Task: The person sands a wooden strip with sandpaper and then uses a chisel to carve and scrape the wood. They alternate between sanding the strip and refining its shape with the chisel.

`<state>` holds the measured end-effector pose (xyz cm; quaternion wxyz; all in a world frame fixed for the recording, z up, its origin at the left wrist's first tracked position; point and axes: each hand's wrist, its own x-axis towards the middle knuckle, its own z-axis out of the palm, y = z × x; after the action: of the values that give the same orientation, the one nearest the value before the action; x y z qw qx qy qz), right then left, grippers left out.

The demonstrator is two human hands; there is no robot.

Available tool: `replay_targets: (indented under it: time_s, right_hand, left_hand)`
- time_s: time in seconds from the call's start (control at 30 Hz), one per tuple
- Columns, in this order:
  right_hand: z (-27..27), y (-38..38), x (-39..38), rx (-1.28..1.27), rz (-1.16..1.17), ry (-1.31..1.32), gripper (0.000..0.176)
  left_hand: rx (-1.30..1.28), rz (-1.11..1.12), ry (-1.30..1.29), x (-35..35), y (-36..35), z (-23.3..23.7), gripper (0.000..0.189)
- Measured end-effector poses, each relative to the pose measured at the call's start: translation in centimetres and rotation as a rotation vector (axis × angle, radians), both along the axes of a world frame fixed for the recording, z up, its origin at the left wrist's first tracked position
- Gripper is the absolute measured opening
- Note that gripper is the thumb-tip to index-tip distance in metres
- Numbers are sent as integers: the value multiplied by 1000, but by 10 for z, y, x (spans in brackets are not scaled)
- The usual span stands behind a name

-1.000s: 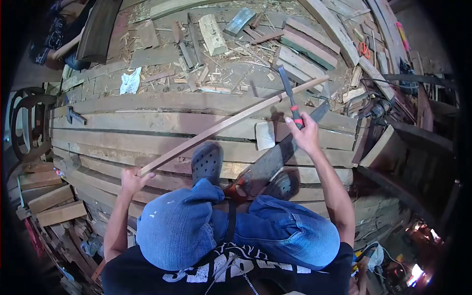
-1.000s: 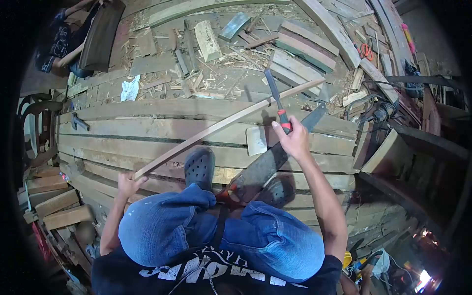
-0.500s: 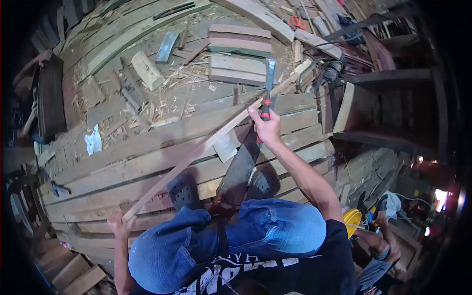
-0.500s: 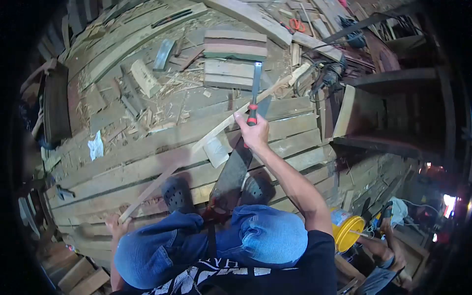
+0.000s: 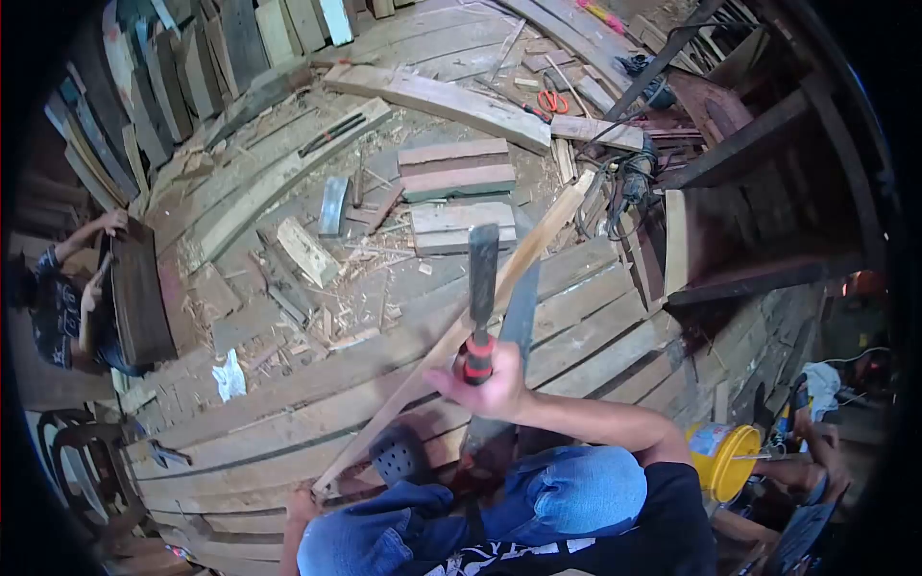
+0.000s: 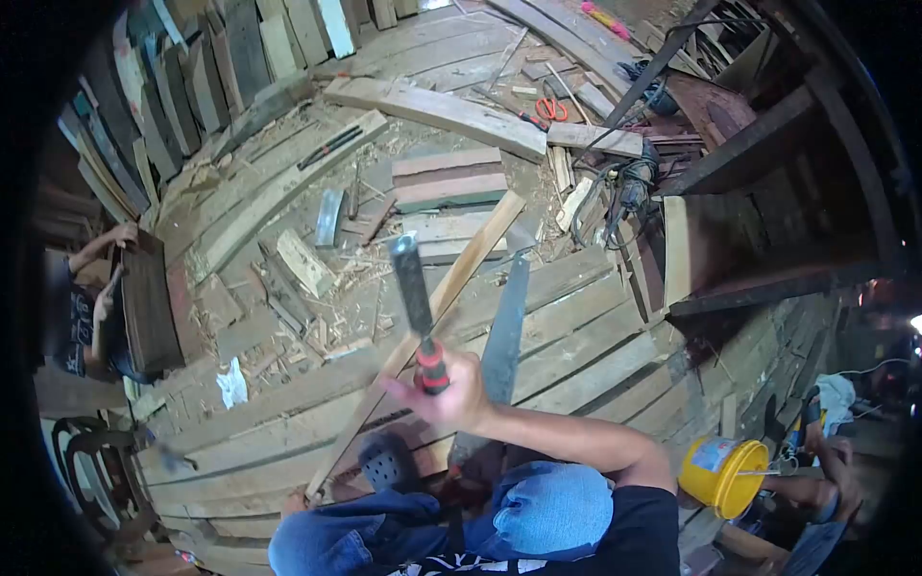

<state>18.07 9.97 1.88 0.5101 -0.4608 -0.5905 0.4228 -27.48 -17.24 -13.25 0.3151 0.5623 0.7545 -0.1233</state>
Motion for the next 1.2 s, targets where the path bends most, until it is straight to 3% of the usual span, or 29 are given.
replay_targets:
  time_s: [0.07, 0.17, 0.23, 0.3, 0.43, 0.57, 0.7, 0.83, 0.9, 0.97, 1.03, 1.2]
  right_hand:
    - [11, 1, -1, 141, 17, -17, 37]
    - [12, -4, -1, 97, 43, 58, 38]
    - [15, -6, 1, 93, 44, 75, 39]
    - [17, -8, 4, 101, 48, 34, 38]
    - [14, -11, 10, 93, 57, 57, 34]
    - [15, -3, 20, -95, -26, 215, 31]
    - [48, 27, 45, -232, -205, 419, 18]
    - [65, 47, 77, -276, -310, 643, 14]
    - [68, 51, 87, -251, -306, 639, 14]
    - [70, 56, 94, -189, -332, 465, 23]
    - [72, 57, 102, -181, -318, 556, 17]
    - [73, 60, 116, -174, -349, 536, 27]
  left_hand:
    - [-22, 0, 20, -8, -6, -7, 39]
    - [46, -91, -15, -8, -8, -5, 44]
    - [45, -28, -41, 8, 2, 16, 45]
    - [-27, -50, 29, -4, -8, 0, 43]
    - [-22, 14, 86, 13, -14, 12, 43]
    - [-18, 94, 149, 32, -27, 26, 42]
    - [-19, 127, 171, 37, -38, 31, 42]
    - [-21, 125, 183, 33, -37, 26, 42]
    - [-10, 121, 203, 30, -29, 26, 42]
    - [1, 121, 219, 28, -18, 26, 42]
    - [14, 119, 235, 27, -9, 28, 42]
    - [44, 127, 296, 26, 11, 40, 42]
